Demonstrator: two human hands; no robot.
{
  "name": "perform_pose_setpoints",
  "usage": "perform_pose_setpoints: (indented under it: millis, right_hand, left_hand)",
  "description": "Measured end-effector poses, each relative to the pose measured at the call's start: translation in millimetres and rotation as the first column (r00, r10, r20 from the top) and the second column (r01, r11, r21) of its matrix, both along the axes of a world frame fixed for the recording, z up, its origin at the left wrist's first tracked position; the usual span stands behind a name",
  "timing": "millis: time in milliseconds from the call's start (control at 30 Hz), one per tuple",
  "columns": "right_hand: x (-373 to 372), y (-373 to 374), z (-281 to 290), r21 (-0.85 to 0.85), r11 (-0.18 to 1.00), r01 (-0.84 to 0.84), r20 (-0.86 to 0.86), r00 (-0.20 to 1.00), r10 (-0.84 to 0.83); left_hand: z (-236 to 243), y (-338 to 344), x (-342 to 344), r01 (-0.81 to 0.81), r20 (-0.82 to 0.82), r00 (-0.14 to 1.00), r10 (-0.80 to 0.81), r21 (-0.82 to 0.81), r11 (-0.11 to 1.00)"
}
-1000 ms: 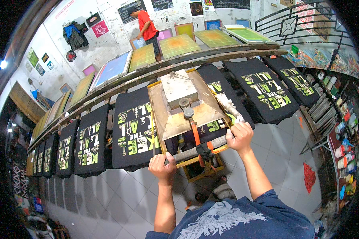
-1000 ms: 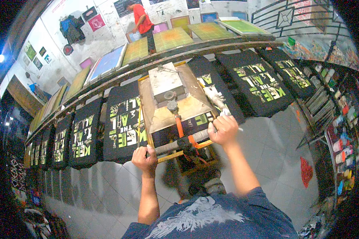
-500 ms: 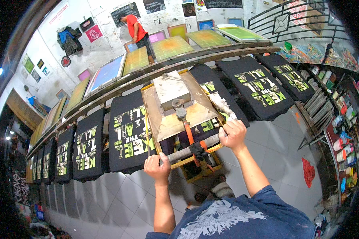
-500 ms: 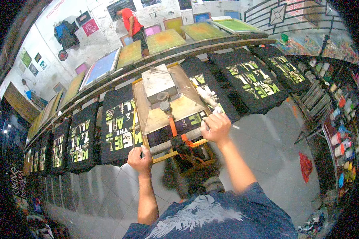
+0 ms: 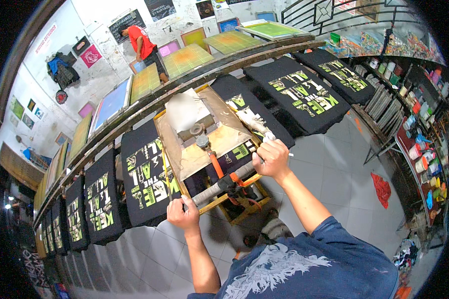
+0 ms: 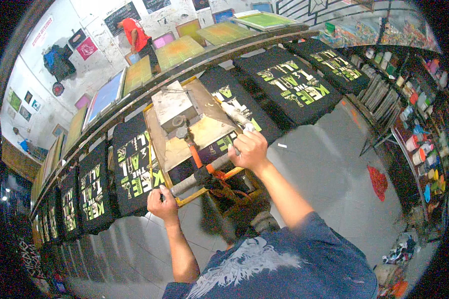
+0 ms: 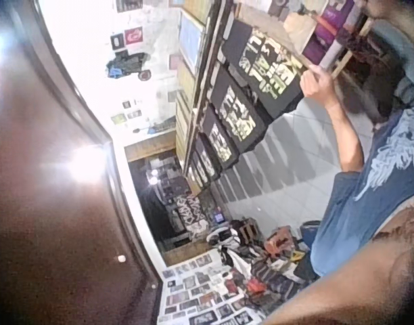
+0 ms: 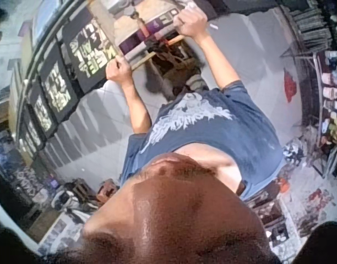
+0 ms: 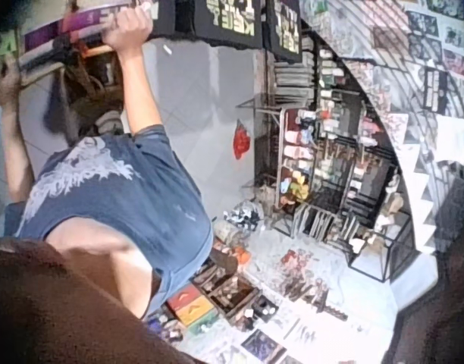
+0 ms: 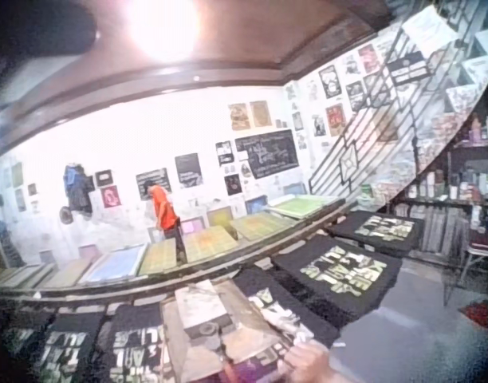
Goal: The person operates a manual screen-printing press by lowering a screen frame onto black t-shirts, pulling a squeegee across the mesh to apply ink, and rotating the carousel to process multiple garments.
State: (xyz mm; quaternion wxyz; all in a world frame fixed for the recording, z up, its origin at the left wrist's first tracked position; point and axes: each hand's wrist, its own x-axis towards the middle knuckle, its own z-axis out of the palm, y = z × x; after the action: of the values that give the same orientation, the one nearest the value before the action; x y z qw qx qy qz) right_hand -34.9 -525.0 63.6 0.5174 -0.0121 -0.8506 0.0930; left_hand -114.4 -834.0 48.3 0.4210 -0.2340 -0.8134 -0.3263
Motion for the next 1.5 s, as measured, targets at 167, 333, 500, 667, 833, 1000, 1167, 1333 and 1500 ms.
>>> perform_pose_setpoints:
  millis: [167, 333, 500, 667, 833, 1000, 1167, 1333, 1500]
  right_hand:
    - [-2, 5, -7, 0.019, 1.000, 0.012, -0.028, 1.000, -0.011]
    - [-7, 8, -8, 0.026, 1.000, -0.004, -0.024, 1.000, 0.004]
    - [-7, 24, -6, 0.035, 0.999, -0.003, -0.011, 1.000, 0.004]
    - [-6, 35, 2, -0.002, 0.998, -0.057, 0.019, 0.998, 0.057]
    - [2, 32, 5, -0.076, 0.993, -0.094, 0.092, 0.991, 0.101]
    - [5, 39, 12, -0.083, 0.986, -0.144, 0.210, 0.965, 0.159]
    - [8, 25, 24, -0.132, 0.984, -0.117, 0.318, 0.935, 0.154]
    - [16, 3, 21, -0.107, 0.992, -0.069, 0.339, 0.935, 0.102]
    - [21, -8, 9, -0.057, 0.997, -0.056, 0.183, 0.981, 0.066]
  left_hand:
    - [-2, 0, -2, -0.003, 0.018, 1.000, 0.003, -0.008, 1.000]
    - [4, 5, 3, -0.003, 0.044, 0.999, 0.002, 0.019, 1.000]
    - [8, 20, 12, -0.028, 0.179, 0.984, 0.028, 0.001, 1.000]
    - [10, 31, 29, -0.074, 0.159, 0.985, 0.071, 0.014, 0.997]
    - [1, 27, 28, -0.139, 0.143, 0.980, 0.135, 0.015, 0.990]
    - [2, 34, 21, -0.192, 0.132, 0.973, 0.191, -0.003, 0.981]
    - [6, 26, 10, -0.228, 0.026, 0.973, 0.229, -0.061, 0.972]
    - [1, 9, -12, -0.200, 0.021, 0.979, 0.201, -0.043, 0.979]
    - [1, 0, -2, -0.135, 0.022, 0.991, 0.135, 0.007, 0.991]
